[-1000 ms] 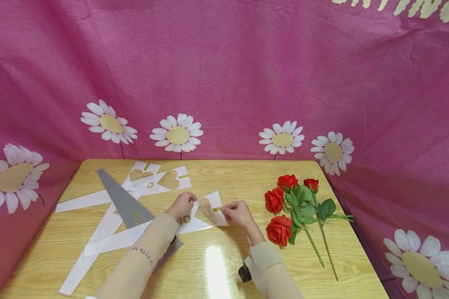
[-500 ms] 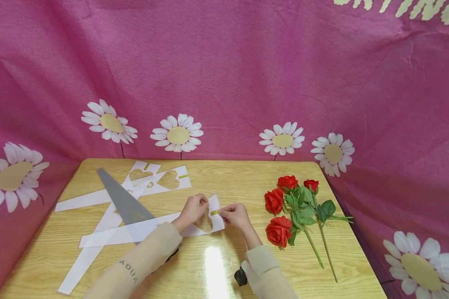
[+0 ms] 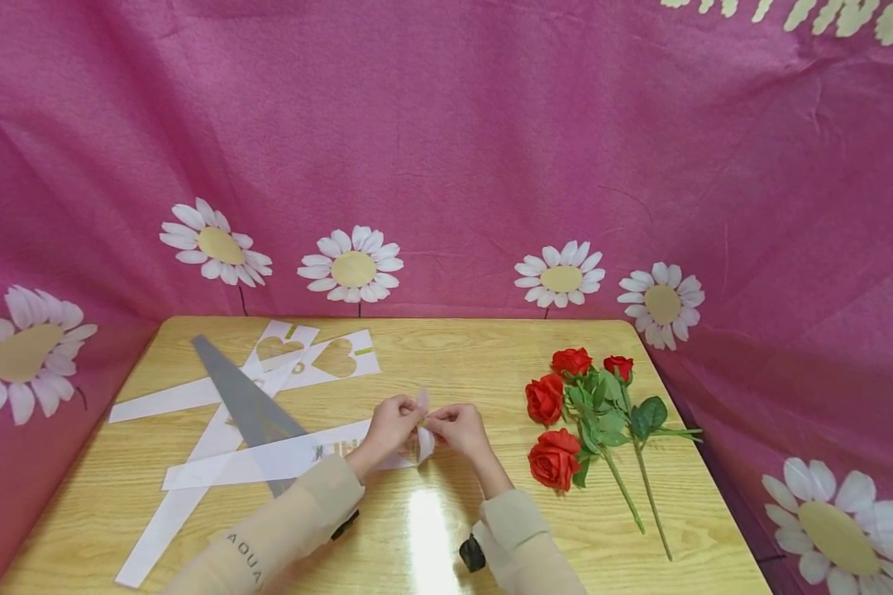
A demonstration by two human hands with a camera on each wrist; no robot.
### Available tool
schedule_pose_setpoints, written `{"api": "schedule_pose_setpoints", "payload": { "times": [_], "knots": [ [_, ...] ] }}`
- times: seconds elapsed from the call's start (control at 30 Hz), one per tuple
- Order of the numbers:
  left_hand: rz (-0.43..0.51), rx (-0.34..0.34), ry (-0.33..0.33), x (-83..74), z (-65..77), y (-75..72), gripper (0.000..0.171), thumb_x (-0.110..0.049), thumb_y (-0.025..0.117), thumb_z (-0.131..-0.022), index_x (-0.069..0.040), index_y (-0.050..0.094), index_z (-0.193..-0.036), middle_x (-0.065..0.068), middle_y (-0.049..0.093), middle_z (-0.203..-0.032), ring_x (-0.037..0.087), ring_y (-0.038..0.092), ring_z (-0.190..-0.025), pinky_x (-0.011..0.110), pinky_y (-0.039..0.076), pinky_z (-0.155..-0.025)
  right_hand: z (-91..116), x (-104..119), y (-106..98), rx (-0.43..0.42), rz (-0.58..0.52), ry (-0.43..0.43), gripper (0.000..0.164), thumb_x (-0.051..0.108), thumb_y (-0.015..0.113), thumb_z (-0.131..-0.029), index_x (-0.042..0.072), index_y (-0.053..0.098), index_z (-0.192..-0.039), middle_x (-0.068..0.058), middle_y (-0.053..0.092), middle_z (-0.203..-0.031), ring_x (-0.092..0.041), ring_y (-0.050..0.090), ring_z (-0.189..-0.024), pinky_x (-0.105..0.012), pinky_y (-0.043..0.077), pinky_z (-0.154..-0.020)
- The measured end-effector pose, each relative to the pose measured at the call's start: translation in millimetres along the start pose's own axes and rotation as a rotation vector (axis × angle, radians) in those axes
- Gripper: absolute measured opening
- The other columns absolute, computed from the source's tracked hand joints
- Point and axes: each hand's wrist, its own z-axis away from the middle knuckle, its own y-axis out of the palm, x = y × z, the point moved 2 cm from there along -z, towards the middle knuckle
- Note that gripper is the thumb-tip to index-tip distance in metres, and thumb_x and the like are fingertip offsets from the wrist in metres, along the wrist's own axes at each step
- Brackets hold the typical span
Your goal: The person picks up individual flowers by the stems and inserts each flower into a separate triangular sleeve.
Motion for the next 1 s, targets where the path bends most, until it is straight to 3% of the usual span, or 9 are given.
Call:
{"api": "schedule_pose_setpoints", "payload": {
  "times": [0.33,0.6,0.8,1.0],
  "knots": [
    [0.092,-0.077,-0.005,0.9,2.2,-0.1,0.022,-0.011,0.063,-0.084,0.010,0.060,-0.090,0.022,0.067,-0.085,0.023,0.065,-0.073,0.025,0.054,-0.057,0.3,-2.5,3.5,0.018,-0.035,0.013,0.018,0.000,0.069,-0.077,-0.015,0.065,-0.086,-0.012,0.066,-0.067,-0.009,0.056,-0.052,-0.033,0.056,-0.056],
    [0.090,-0.120,0.006,3.1,2.0,0.4,0.020,-0.010,0.063,-0.083,0.009,0.064,-0.089,0.019,0.067,-0.079,0.020,0.064,-0.063,0.024,0.053,-0.053,0.6,-5.0,4.2,0.037,-0.092,0.030,0.019,-0.001,0.067,-0.078,-0.016,0.064,-0.089,-0.008,0.066,-0.066,-0.008,0.057,-0.055,-0.030,0.055,-0.057],
    [0.071,-0.102,0.026,1.9,1.9,0.4,0.024,-0.015,0.065,-0.083,0.007,0.064,-0.090,0.018,0.068,-0.081,0.024,0.066,-0.074,0.027,0.054,-0.060,0.1,-5.7,5.5,0.031,-0.128,0.026,0.019,-0.005,0.067,-0.077,-0.020,0.062,-0.087,-0.005,0.064,-0.062,-0.008,0.056,-0.053,-0.026,0.054,-0.054],
    [0.145,-0.047,0.010,7.0,-0.4,0.3,0.027,-0.014,0.060,-0.088,0.010,0.063,-0.099,0.019,0.066,-0.084,0.023,0.065,-0.073,0.030,0.056,-0.062,1.7,-4.4,3.9,0.058,-0.186,0.034,0.023,-0.003,0.065,-0.080,-0.022,0.060,-0.092,-0.010,0.066,-0.068,-0.008,0.057,-0.054,-0.023,0.053,-0.054]
  ]
}}
